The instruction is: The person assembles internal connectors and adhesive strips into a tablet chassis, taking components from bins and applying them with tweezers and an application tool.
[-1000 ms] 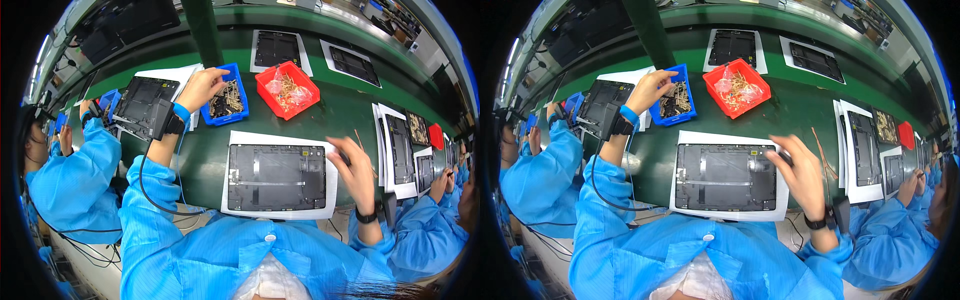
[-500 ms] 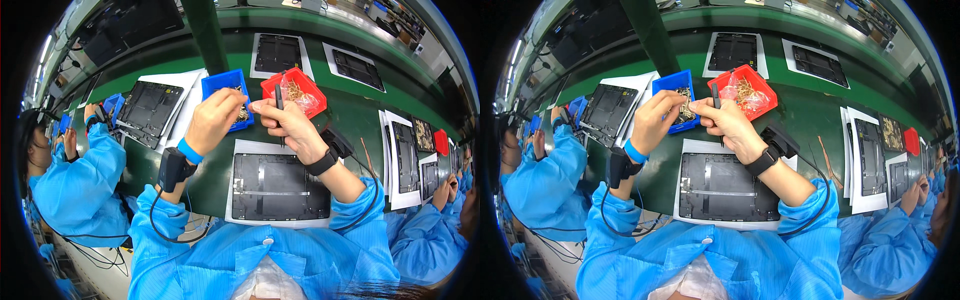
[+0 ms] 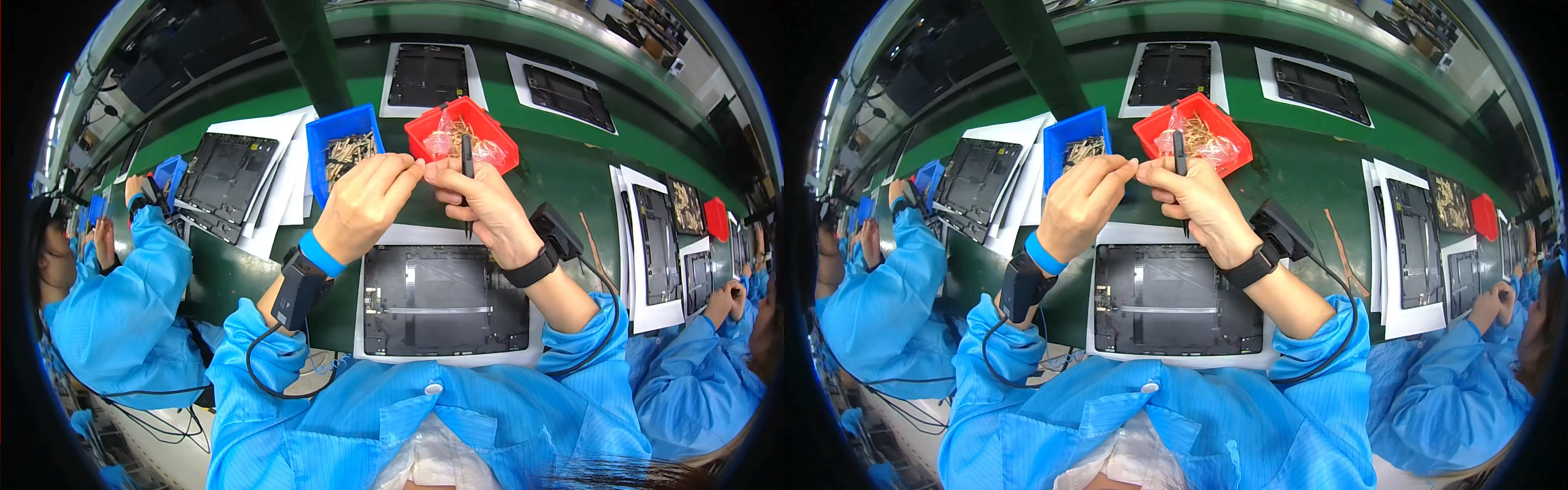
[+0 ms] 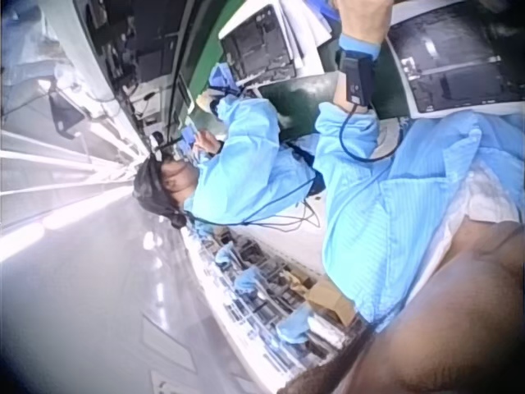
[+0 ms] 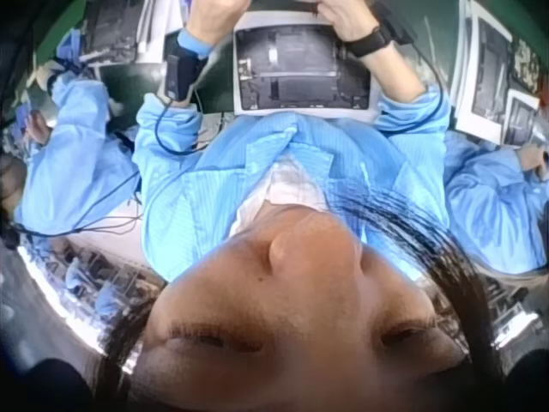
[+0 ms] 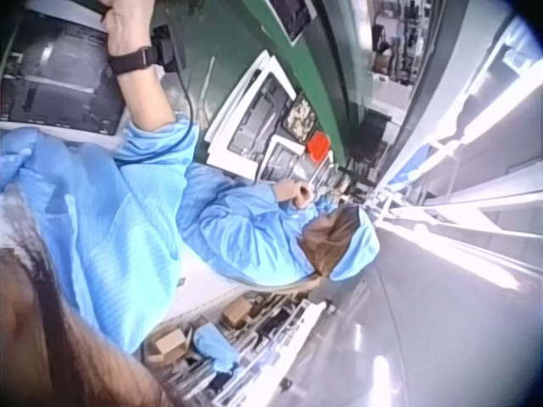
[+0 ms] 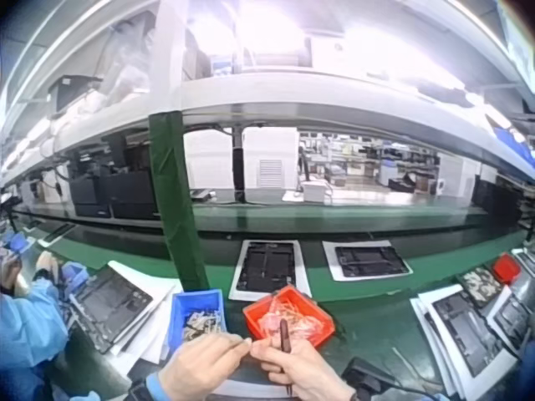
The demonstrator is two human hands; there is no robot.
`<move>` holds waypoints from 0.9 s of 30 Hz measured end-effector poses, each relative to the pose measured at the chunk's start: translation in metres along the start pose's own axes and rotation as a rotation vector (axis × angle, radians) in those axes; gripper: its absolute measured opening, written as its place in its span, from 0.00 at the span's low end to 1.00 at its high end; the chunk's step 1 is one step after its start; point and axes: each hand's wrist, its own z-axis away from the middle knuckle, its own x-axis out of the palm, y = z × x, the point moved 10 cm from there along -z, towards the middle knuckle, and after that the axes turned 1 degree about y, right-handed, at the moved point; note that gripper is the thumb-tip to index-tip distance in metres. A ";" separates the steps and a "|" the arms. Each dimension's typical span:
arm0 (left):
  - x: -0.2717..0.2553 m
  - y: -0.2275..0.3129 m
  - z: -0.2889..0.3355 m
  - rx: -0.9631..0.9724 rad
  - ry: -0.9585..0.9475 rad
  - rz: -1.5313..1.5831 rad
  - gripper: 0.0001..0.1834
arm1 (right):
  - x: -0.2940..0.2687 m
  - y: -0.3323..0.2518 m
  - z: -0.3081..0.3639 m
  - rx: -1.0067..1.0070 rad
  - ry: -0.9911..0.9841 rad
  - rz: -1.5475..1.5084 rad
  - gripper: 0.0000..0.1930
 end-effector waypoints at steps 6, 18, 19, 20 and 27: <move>0.007 0.002 -0.001 -0.033 -0.002 0.014 0.20 | -0.009 0.001 -0.001 -0.016 0.028 0.020 0.06; 0.012 -0.011 -0.001 -0.283 0.066 0.284 0.11 | -0.018 -0.026 0.010 -0.333 0.144 0.318 0.05; 0.012 -0.010 -0.003 -0.284 0.068 0.285 0.11 | -0.019 -0.031 0.012 -0.402 0.160 0.357 0.06; 0.013 -0.008 -0.005 -0.281 0.060 0.270 0.11 | -0.020 -0.037 0.016 -0.472 0.176 0.396 0.07; 0.022 0.008 -0.013 -0.205 0.015 0.192 0.10 | -0.027 -0.042 0.026 -0.499 0.185 0.480 0.07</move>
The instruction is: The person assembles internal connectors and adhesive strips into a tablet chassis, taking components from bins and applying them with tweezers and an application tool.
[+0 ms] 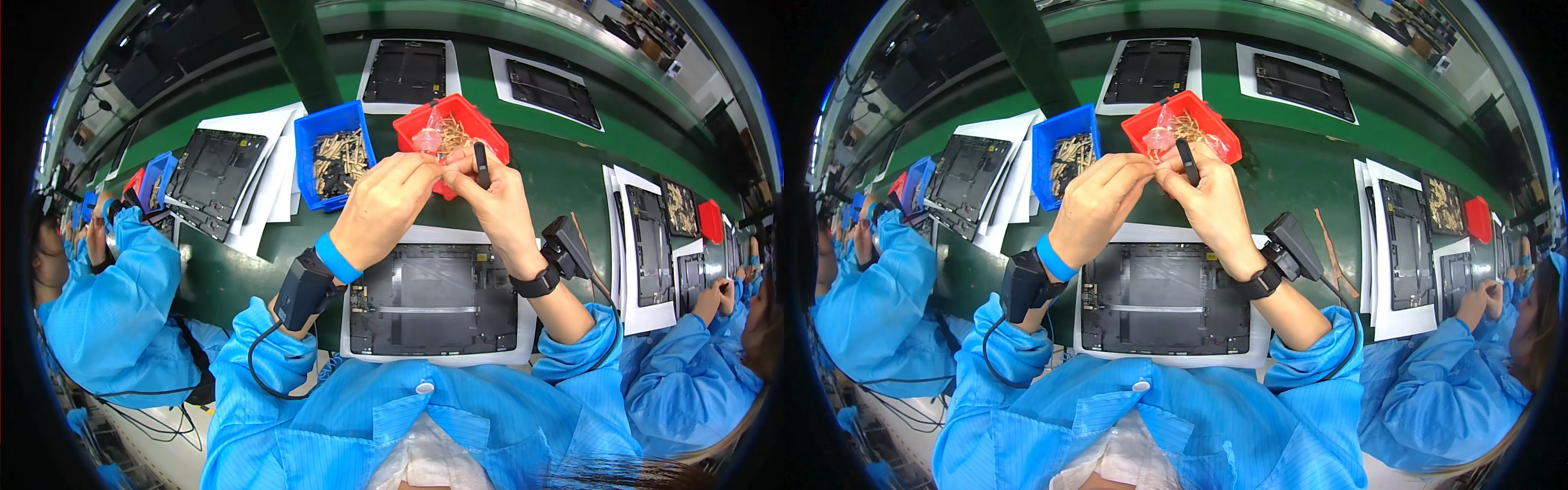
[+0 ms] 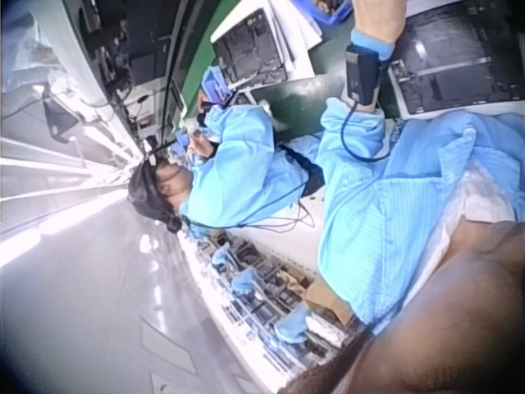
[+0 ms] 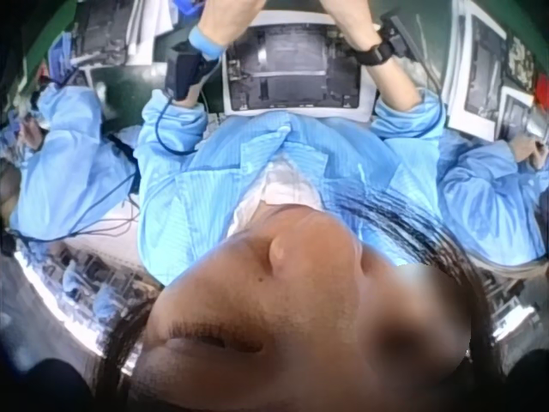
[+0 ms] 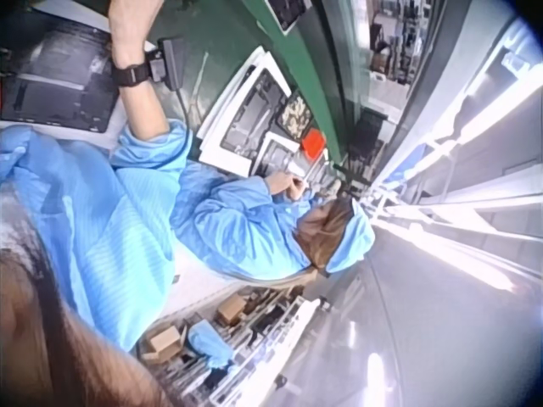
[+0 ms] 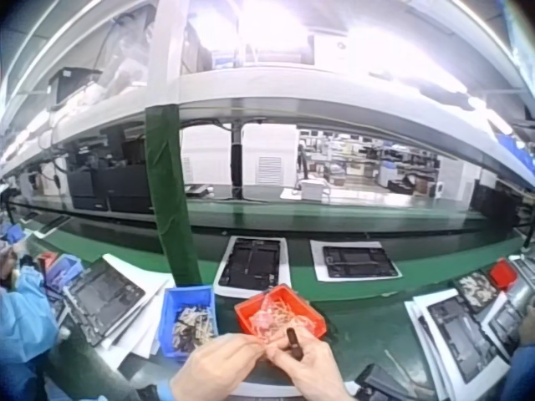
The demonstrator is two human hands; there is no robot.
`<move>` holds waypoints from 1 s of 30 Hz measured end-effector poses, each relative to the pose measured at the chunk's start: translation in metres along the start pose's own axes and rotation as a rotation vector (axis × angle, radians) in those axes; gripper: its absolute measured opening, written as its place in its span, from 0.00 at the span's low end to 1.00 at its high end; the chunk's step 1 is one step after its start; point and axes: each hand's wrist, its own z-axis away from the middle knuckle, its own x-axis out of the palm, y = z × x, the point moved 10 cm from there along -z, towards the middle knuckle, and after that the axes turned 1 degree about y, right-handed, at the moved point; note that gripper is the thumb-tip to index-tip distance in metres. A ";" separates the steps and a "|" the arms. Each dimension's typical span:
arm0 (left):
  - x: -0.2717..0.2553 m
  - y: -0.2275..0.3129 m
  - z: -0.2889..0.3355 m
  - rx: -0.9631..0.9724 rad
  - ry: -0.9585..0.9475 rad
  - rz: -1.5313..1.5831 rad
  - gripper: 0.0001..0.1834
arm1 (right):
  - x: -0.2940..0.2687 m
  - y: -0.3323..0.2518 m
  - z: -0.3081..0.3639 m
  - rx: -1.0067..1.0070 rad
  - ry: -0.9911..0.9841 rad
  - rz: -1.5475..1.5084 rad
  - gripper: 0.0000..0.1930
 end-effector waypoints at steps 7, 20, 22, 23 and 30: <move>0.010 -0.004 -0.006 -0.082 0.007 0.076 0.10 | -0.012 -0.005 0.001 -0.063 0.085 0.026 0.06; 0.040 -0.048 0.014 -0.655 -0.033 0.772 0.06 | 0.008 -0.080 0.048 -1.100 0.064 0.933 0.16; 0.040 -0.045 0.012 -0.665 -0.068 0.739 0.06 | 0.010 -0.081 0.050 -1.122 0.035 0.946 0.16; 0.040 -0.046 0.012 -0.667 -0.066 0.739 0.06 | 0.013 -0.081 0.051 -1.144 0.010 0.959 0.16; 0.037 -0.054 0.004 -0.600 -0.099 0.550 0.06 | 0.003 -0.077 0.030 -0.908 -0.015 0.831 0.15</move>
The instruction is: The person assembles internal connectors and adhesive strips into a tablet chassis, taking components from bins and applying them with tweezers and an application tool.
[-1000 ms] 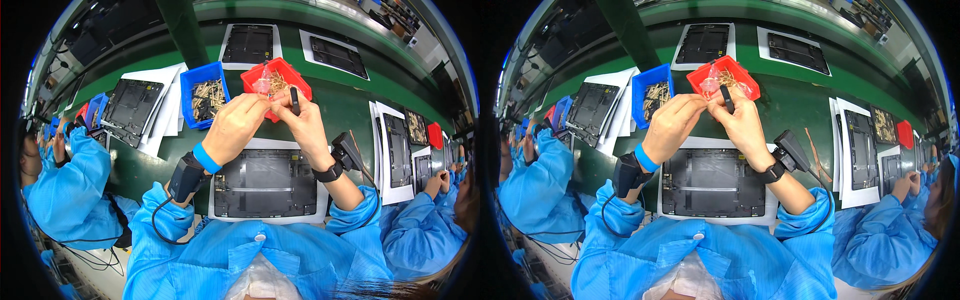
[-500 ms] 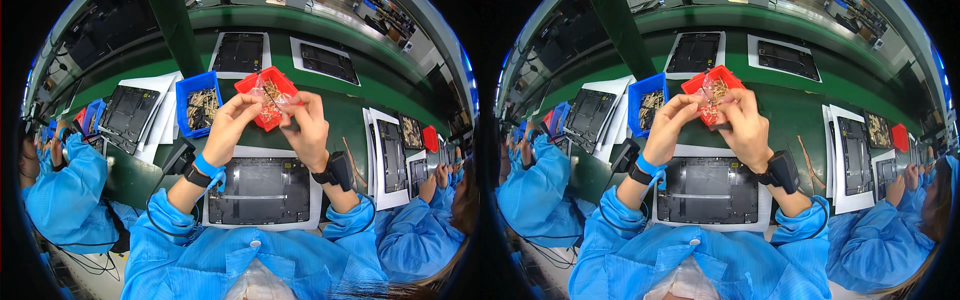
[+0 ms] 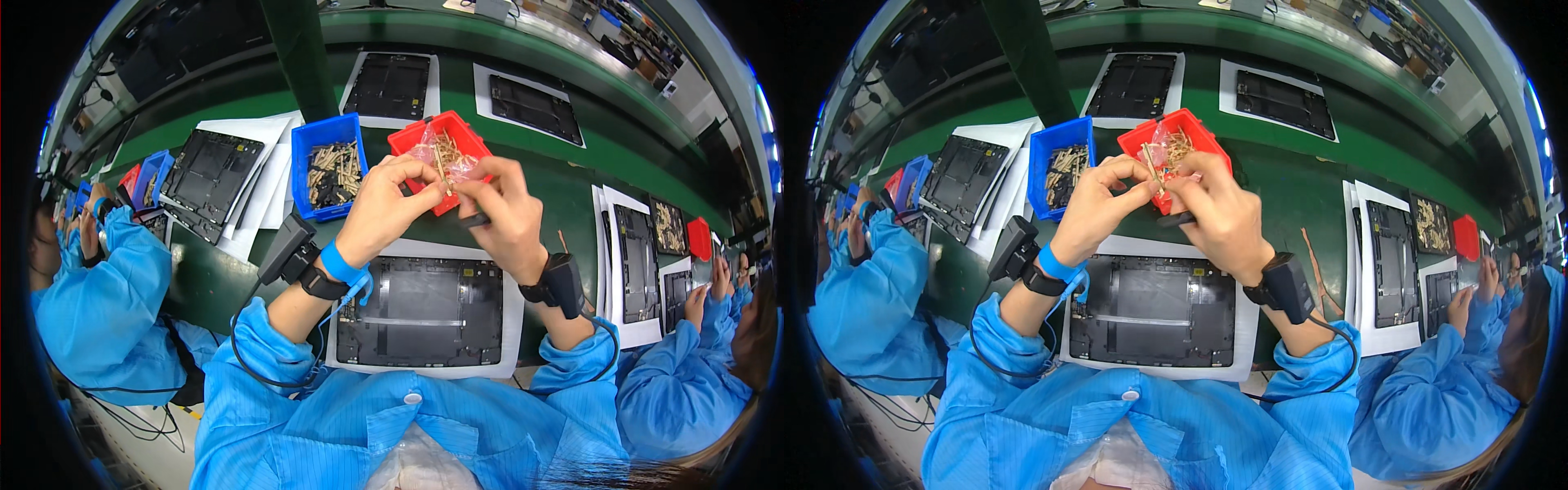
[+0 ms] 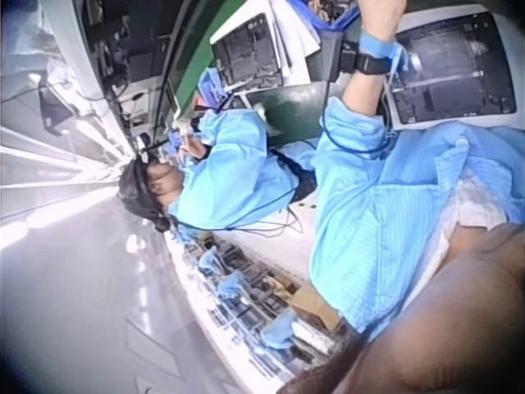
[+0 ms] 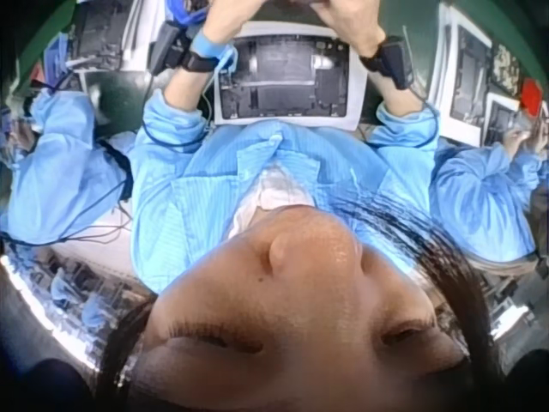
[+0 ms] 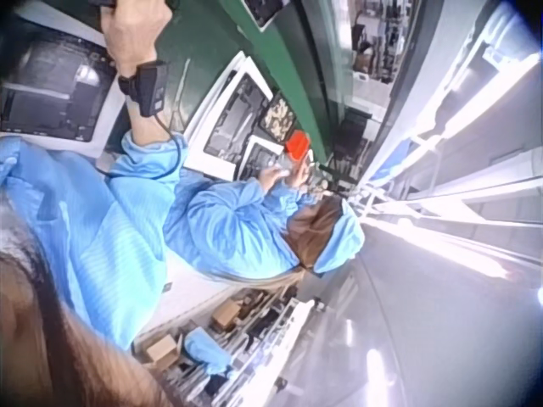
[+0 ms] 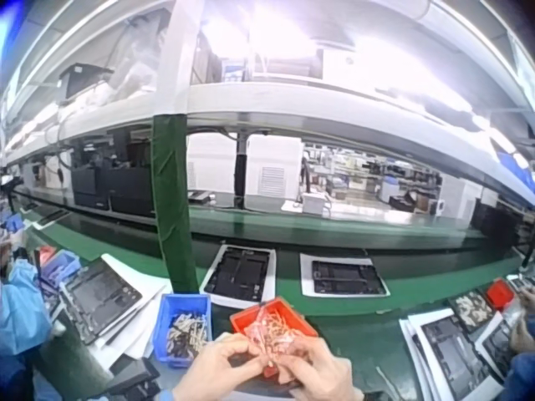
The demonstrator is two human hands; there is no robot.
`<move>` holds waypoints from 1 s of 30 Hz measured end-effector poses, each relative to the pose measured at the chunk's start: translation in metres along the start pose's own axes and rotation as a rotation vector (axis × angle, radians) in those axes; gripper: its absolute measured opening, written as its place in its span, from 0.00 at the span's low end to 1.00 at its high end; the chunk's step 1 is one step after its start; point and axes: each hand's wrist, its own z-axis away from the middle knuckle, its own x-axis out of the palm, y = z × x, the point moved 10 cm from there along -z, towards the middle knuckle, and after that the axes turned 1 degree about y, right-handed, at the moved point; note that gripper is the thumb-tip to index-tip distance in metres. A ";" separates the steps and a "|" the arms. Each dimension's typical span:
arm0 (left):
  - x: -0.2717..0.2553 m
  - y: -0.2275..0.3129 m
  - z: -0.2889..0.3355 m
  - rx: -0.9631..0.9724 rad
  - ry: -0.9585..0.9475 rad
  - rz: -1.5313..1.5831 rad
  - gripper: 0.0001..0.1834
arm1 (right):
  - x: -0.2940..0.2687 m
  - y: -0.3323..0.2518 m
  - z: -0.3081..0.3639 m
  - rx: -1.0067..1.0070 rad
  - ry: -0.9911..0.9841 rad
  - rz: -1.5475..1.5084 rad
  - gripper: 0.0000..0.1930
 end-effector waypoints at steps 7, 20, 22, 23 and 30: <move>0.008 0.010 -0.016 0.052 -0.244 0.049 0.07 | 0.011 0.038 -0.016 0.146 -0.148 -0.275 0.16; 0.014 -0.006 -0.042 0.011 -0.405 0.066 0.04 | 0.037 0.060 -0.018 0.196 -0.405 -0.425 0.15; 0.011 -0.017 -0.045 -0.096 -0.374 0.264 0.04 | 0.040 0.071 -0.016 0.280 -0.406 -0.477 0.15; 0.011 -0.017 -0.046 -0.094 -0.376 0.262 0.04 | 0.037 0.078 -0.019 0.290 -0.351 -0.422 0.15; 0.008 -0.023 -0.048 -0.130 -0.359 0.335 0.07 | 0.033 0.071 -0.035 0.224 -0.123 -0.491 0.10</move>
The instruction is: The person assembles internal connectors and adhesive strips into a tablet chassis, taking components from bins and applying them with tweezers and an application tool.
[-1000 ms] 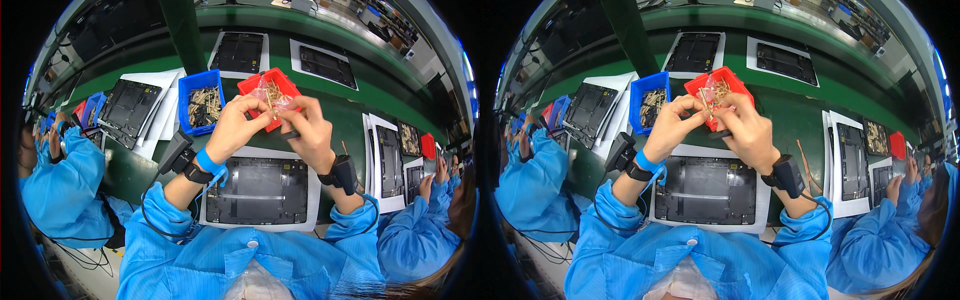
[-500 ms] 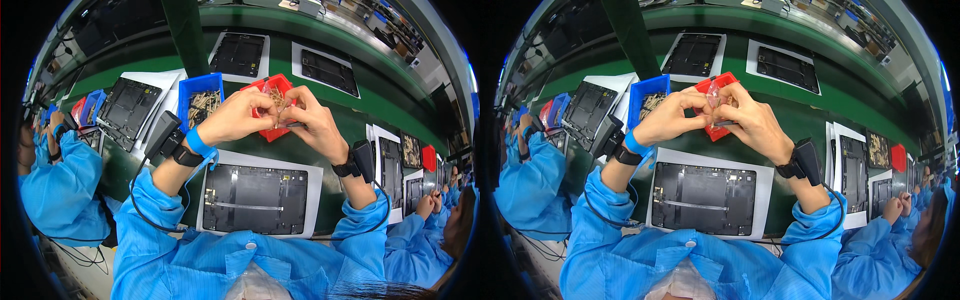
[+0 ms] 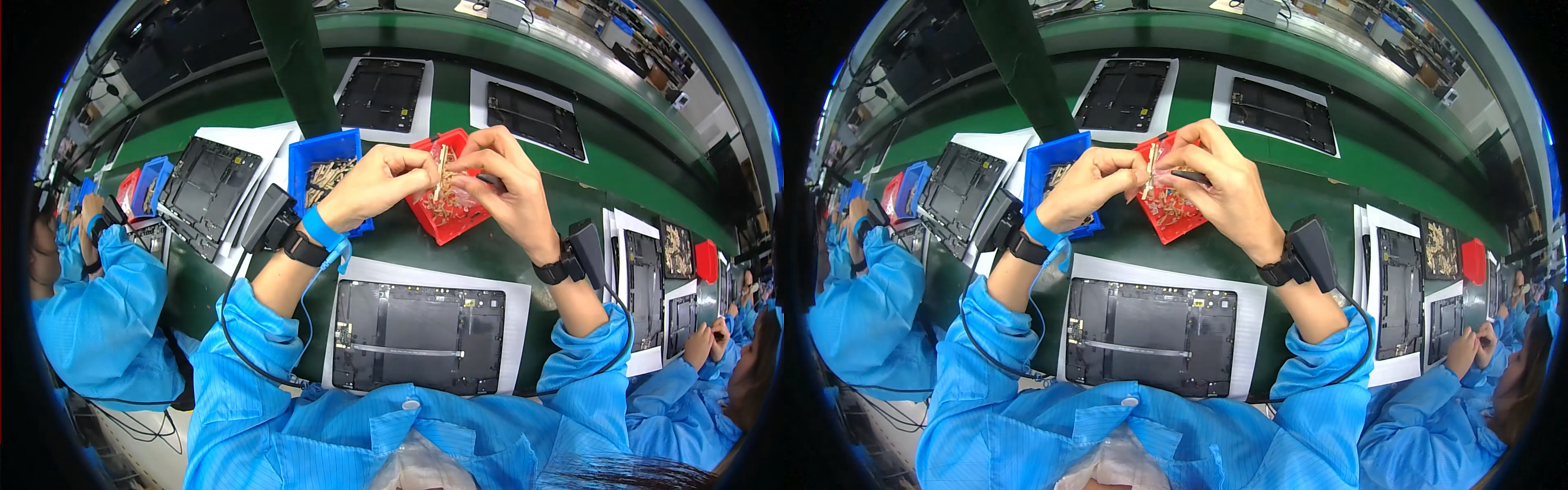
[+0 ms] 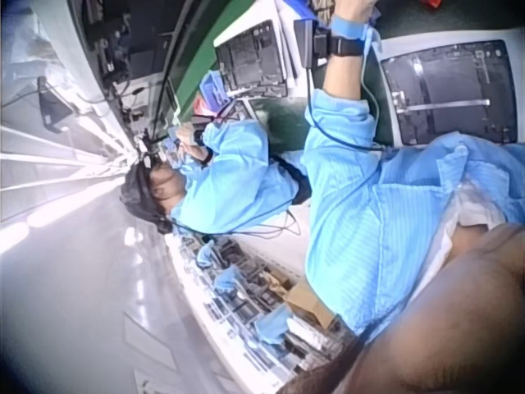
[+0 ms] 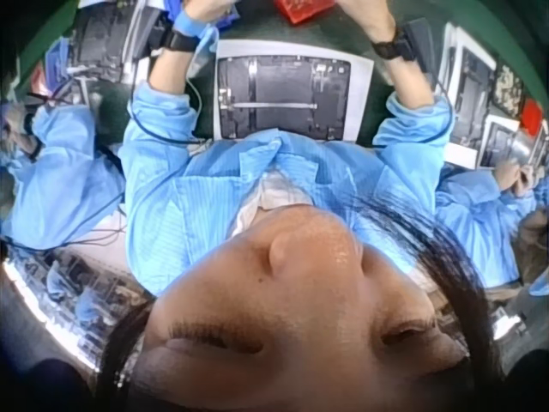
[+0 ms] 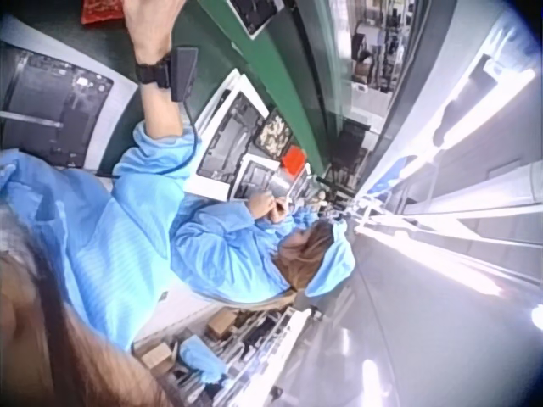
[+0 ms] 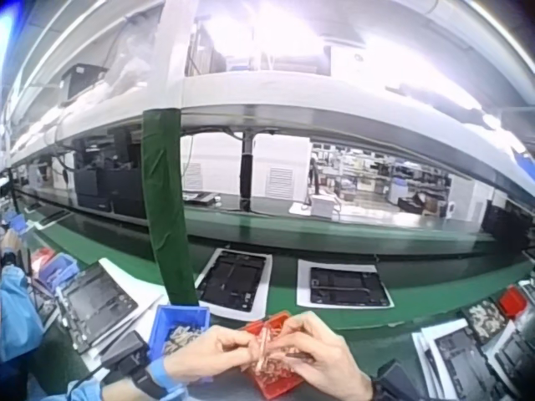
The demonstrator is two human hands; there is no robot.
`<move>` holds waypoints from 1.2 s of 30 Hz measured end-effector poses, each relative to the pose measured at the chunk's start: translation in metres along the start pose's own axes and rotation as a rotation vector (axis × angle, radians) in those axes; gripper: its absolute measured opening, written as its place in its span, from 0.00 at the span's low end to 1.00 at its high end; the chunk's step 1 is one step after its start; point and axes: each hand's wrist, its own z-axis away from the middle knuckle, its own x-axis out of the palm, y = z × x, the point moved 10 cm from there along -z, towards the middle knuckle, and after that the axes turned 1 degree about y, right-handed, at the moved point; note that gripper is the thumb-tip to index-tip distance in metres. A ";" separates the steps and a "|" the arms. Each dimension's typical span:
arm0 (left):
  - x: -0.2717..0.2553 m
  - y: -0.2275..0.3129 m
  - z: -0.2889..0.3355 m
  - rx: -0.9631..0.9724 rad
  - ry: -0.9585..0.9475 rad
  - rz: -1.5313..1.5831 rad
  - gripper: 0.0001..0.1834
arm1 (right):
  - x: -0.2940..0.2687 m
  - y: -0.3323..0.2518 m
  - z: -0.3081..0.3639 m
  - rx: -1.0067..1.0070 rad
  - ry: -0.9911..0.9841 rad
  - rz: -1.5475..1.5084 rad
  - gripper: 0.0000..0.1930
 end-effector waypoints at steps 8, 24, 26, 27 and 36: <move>0.008 -0.005 0.001 -0.009 -0.100 0.014 0.07 | 0.016 0.012 0.001 0.075 -0.134 -0.233 0.08; -0.007 0.001 0.014 0.191 0.093 -0.240 0.08 | 0.018 0.042 0.008 0.392 0.091 -0.345 0.10; -0.008 0.012 0.017 0.238 0.161 -0.354 0.08 | 0.034 0.048 0.017 0.565 0.071 -0.597 0.10; -0.007 0.015 0.018 0.241 0.160 -0.354 0.08 | 0.034 0.045 0.016 0.564 0.072 -0.595 0.10; -0.022 0.057 0.049 0.390 0.402 -0.522 0.05 | 0.040 0.023 0.004 0.494 -0.100 -0.364 0.10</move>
